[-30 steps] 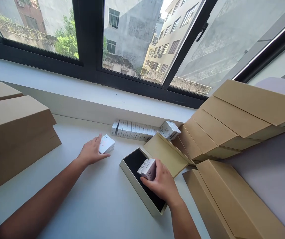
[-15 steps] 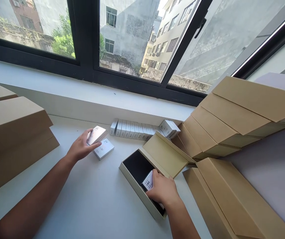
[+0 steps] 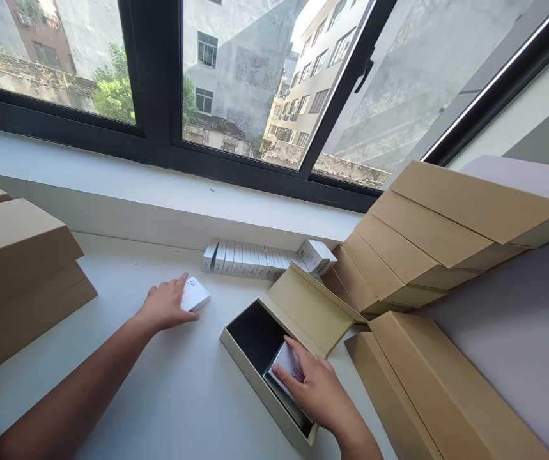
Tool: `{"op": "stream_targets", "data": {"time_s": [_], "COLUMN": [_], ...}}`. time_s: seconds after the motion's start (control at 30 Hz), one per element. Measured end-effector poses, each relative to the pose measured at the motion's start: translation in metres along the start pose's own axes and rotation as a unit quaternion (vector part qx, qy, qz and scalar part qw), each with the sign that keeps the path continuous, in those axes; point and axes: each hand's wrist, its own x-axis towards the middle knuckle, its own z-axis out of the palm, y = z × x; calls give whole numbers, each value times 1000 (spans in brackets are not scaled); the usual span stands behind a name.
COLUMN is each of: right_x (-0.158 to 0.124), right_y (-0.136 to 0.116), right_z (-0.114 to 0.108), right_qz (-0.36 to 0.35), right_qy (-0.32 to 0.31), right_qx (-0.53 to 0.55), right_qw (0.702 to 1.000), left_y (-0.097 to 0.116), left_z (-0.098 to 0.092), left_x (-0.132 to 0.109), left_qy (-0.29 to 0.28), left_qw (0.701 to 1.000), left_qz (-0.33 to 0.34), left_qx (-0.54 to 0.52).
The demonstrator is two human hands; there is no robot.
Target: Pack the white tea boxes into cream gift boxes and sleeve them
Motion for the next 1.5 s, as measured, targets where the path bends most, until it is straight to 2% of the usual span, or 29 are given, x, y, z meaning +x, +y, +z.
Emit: {"op": "stream_targets", "data": {"time_s": [0.07,0.17,0.33,0.4,0.5,0.57,0.63,0.73,0.87,0.97,1.1,1.17,1.27,1.3,1.37,1.47,1.5], "right_x": [-1,0,7,11,16,15,8,-7,-25,-30,-36,-39,-31,-24,0,44,57], "right_y": [-4,-10,-19,-24,-32,-38,-45,-54,-60,-58,-37,-13,36,52,80,105,110], "right_z": [4,11,23,27,31,33,34,36,42,46,39,28,11,9,12,31,38], "right_qz": [-41,-102,-115,-127,-148,-159,-172,-202,-249,-247,-282,-300,-291,-276,-203,-73,-52], "right_qy": [27,56,91,92,92,87,75,46,7,8,48,112,242,281,355,432,438], "right_qx": [-2,-20,-46,-56,-71,-72,-63,-41,10,55,90,127,243,283,327,306,296], "right_qw": [999,993,988,986,982,981,980,978,969,967,954,939,893,874,852,845,847], "left_y": [5,7,7,10,20,31,42,58,67,67,70,74,82,86,92,98,98], "left_z": [-5,-9,-9,-13,-24,-32,-37,-40,-45,-48,-44,-40,-32,-28,-22,-17,-16], "left_x": [3,5,-7,-15,-28,-37,-45,-54,-60,-65,-75,-80,-81,-81,-78,-76,-76], "left_qy": [-24,-30,2,25,54,52,43,1,-113,-142,-132,-135,-150,-157,-169,-179,-179], "left_qw": [1000,999,999,994,968,943,925,919,914,911,902,898,884,882,884,895,897], "left_qz": [-15,-15,25,75,212,301,354,383,389,386,408,417,438,442,432,401,395], "left_qx": [-2,-13,-44,-75,-123,-135,-132,-92,-14,31,47,48,56,57,57,72,80]}}
